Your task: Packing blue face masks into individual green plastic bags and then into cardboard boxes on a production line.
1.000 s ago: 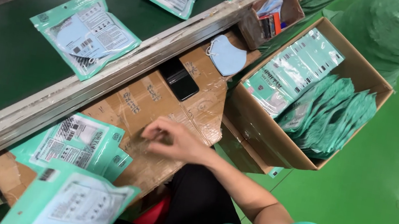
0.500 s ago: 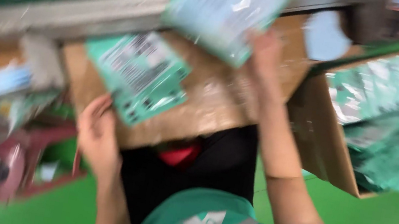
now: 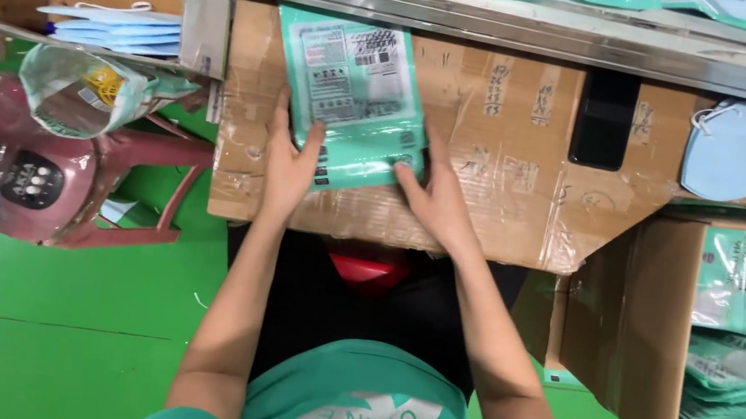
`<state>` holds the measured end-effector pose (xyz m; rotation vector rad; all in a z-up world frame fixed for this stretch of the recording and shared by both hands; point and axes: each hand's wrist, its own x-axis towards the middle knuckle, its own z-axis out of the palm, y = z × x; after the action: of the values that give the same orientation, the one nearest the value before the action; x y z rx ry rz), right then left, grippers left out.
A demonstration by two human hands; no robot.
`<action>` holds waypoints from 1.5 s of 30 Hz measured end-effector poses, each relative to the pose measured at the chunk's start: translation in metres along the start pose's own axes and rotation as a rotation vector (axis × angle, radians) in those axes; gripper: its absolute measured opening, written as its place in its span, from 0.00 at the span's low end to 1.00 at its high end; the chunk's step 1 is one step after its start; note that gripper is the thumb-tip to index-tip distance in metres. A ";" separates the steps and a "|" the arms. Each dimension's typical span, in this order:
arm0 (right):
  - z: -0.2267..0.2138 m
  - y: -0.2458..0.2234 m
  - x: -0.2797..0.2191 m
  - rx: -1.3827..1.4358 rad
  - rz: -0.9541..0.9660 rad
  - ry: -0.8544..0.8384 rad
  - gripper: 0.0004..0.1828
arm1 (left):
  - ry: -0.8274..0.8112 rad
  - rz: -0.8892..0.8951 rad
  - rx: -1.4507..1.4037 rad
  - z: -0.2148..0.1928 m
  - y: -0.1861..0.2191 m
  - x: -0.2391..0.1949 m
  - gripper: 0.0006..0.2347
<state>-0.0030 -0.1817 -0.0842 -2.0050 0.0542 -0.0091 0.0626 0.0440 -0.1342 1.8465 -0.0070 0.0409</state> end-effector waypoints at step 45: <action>-0.007 0.072 0.028 1.033 0.054 0.042 0.25 | 0.152 0.877 0.857 0.036 0.089 0.295 0.27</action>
<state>0.0218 -0.2194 -0.1470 -0.9702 0.1047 -0.0368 0.3555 -0.0105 -0.0489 2.5366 -0.7992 0.9134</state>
